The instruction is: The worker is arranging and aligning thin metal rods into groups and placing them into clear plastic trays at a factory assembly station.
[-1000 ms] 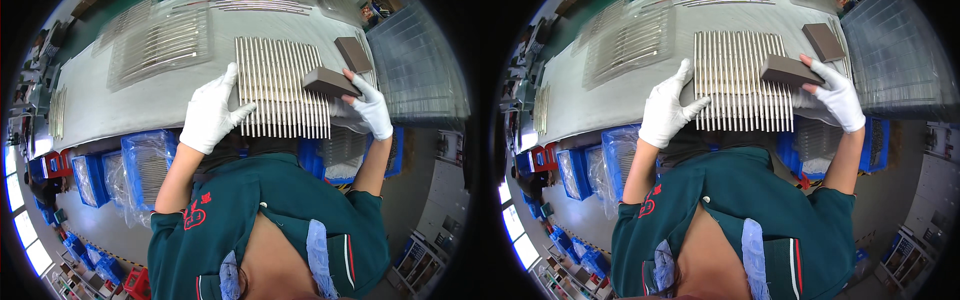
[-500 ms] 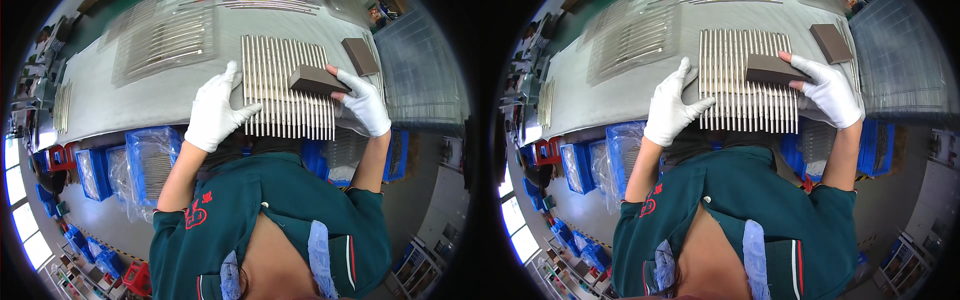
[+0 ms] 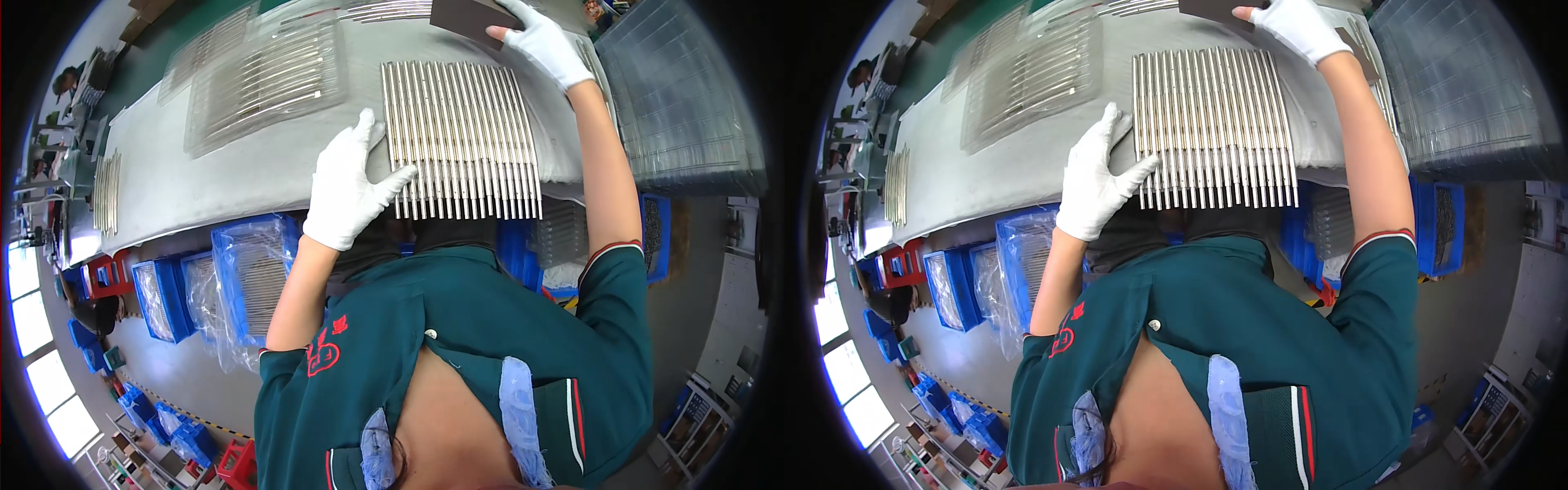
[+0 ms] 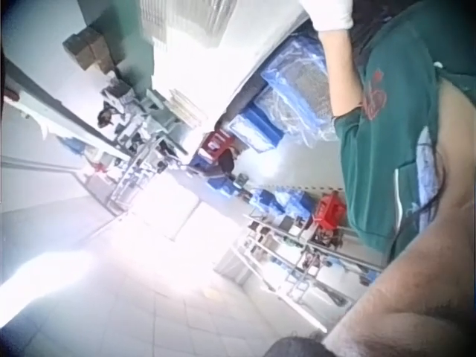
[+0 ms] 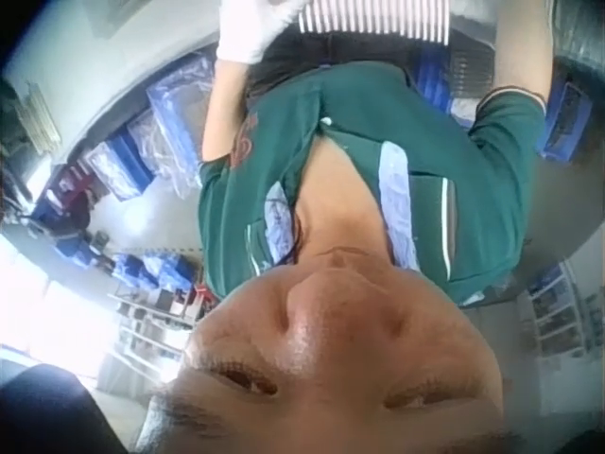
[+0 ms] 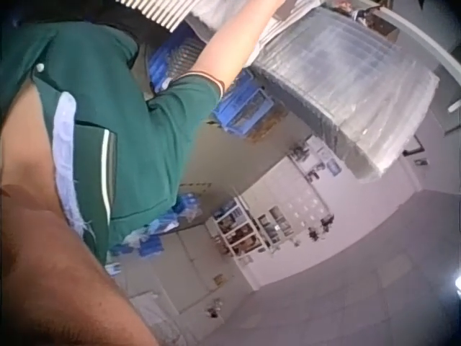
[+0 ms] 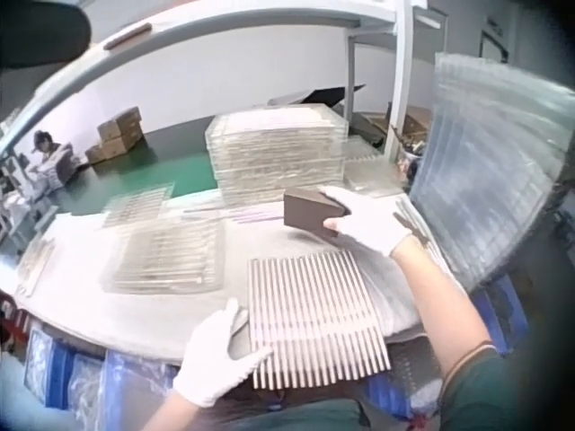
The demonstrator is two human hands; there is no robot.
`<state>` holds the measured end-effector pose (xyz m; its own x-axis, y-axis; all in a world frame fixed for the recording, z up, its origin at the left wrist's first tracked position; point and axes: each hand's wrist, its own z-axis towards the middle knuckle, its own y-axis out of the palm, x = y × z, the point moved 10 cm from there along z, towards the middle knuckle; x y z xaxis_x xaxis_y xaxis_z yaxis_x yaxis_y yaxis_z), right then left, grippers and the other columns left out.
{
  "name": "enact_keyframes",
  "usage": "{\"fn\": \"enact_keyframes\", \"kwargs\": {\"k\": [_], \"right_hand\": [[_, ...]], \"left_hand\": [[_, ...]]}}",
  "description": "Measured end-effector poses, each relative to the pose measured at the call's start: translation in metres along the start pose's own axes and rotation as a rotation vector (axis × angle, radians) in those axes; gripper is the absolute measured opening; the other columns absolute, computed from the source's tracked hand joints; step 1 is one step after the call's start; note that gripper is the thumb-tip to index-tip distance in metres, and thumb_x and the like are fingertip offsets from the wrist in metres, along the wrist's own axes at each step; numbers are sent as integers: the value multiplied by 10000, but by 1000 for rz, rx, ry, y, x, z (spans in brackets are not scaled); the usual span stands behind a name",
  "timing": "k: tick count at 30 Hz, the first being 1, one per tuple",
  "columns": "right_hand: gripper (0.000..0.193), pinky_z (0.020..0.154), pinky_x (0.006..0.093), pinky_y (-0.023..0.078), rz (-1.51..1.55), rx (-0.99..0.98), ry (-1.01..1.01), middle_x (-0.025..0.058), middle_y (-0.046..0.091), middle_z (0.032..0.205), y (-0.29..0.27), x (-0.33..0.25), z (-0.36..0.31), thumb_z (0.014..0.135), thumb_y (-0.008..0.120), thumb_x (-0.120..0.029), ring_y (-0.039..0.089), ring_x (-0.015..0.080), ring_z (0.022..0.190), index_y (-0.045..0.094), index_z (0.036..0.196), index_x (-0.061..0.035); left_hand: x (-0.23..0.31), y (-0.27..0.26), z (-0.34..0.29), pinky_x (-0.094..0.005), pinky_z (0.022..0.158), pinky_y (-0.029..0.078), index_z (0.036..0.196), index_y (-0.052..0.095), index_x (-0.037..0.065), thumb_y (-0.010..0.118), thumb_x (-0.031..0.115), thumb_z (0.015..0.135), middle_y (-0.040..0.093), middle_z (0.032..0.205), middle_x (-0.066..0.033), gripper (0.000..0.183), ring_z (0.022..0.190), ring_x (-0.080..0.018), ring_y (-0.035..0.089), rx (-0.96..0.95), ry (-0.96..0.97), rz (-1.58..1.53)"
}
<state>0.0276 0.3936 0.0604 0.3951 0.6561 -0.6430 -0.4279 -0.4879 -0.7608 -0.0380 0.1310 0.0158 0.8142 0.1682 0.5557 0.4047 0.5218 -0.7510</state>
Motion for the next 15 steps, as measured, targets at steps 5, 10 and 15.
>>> {"fn": "enact_keyframes", "kwargs": {"k": [5, 10, 15], "right_hand": [[668, 1084, 352, 283, -483, -37, -118, 170, 435, 1375, 1, -8, 11, 803, 645, -309, 383, 309, 1293, 392, 1376, -77], [625, 1126, 448, 185, -470, 93, -616, 154, 307, 1460, 23, -69, -28, 853, 561, -379, 237, 342, 1367, 393, 1375, -79], [603, 1129, 458, 161, -779, -241, -657, 183, 318, 1445, 84, -65, -28, 870, 509, -413, 239, 356, 1364, 424, 1339, -43]], "left_hand": [[9, -1, -6, -436, 964, 394, 1262, 461, -41, 696, 433, 753, 550, 1177, -233, 735, 1113, -396, 503, -20, 99, 121], [35, 14, -12, -487, 1047, 291, 1307, 460, 39, 620, 523, 778, 434, 1324, -258, 734, 1260, -435, 366, -255, 238, 209], [87, 41, -11, -523, 1044, 283, 1300, 478, 107, 668, 496, 720, 437, 1295, -237, 723, 1233, -442, 367, -427, 426, 76]]}}
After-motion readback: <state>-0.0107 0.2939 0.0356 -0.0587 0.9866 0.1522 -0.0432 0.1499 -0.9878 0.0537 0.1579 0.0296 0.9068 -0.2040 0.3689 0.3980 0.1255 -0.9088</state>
